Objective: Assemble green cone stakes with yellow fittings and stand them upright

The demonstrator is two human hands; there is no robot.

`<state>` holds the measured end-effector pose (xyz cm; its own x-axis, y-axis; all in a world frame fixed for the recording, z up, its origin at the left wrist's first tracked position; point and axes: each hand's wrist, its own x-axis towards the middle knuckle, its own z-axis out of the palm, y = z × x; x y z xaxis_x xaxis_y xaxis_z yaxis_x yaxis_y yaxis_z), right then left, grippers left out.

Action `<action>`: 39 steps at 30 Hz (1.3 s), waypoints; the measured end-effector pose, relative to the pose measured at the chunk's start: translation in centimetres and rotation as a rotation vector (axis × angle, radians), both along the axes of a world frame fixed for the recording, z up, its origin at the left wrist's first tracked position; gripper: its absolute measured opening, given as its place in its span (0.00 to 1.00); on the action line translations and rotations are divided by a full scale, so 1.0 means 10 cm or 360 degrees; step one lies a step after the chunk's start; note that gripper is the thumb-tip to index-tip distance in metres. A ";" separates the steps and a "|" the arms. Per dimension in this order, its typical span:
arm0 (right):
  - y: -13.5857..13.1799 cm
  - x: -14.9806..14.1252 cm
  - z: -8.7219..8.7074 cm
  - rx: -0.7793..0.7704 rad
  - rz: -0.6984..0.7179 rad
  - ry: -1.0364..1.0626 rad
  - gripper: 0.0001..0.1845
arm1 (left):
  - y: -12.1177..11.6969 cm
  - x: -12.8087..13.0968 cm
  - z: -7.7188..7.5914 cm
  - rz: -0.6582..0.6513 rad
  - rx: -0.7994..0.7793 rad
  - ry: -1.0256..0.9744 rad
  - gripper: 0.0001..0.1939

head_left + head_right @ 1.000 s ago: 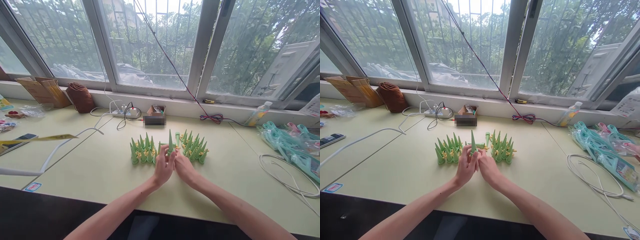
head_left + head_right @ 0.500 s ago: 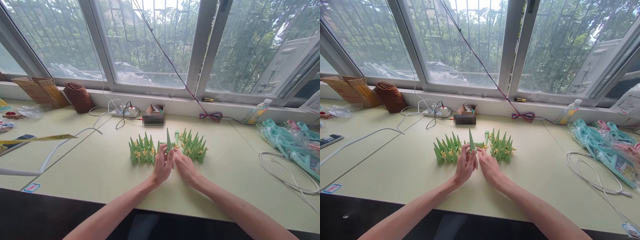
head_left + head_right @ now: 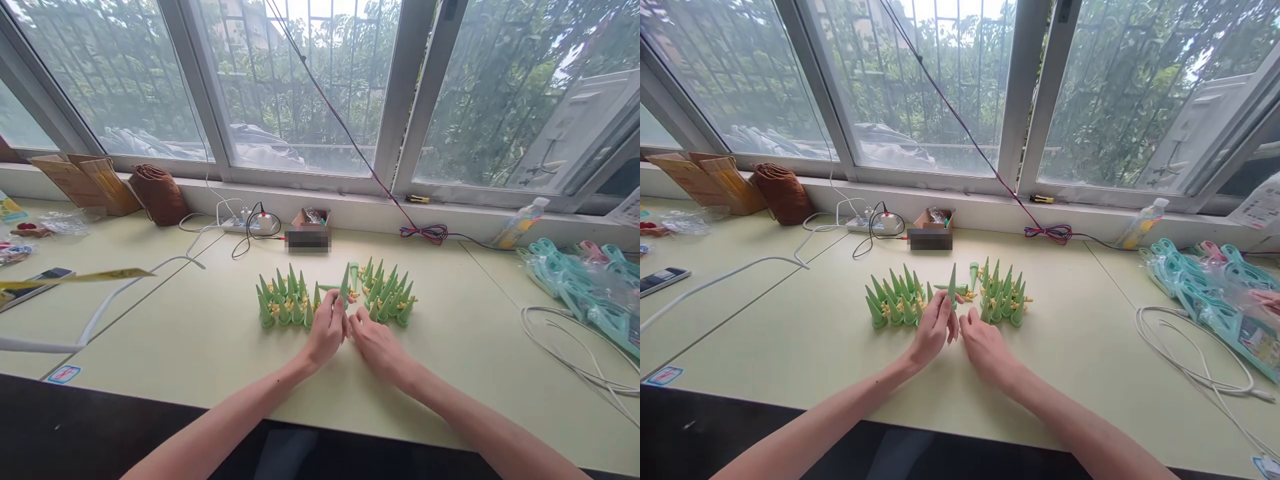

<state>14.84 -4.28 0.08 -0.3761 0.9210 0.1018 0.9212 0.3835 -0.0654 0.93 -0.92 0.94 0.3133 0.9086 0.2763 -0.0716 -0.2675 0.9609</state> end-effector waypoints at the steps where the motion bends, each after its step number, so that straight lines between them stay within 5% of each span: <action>1: -0.02 0.01 0.00 0.0027 0.0027 0.0015 0.12 | 0.01 0.01 -0.01 -0.0032 -0.0057 -0.0009 0.15; 15: -0.05 0.05 -0.11 0.0161 0.0034 0.0273 0.07 | 0.07 0.00 -0.06 -0.0114 -0.0401 -0.0049 0.17; 39: -0.18 -0.05 -0.09 0.0067 0.0399 0.0470 0.08 | 0.02 0.01 0.08 0.0088 -0.0117 -0.0056 0.12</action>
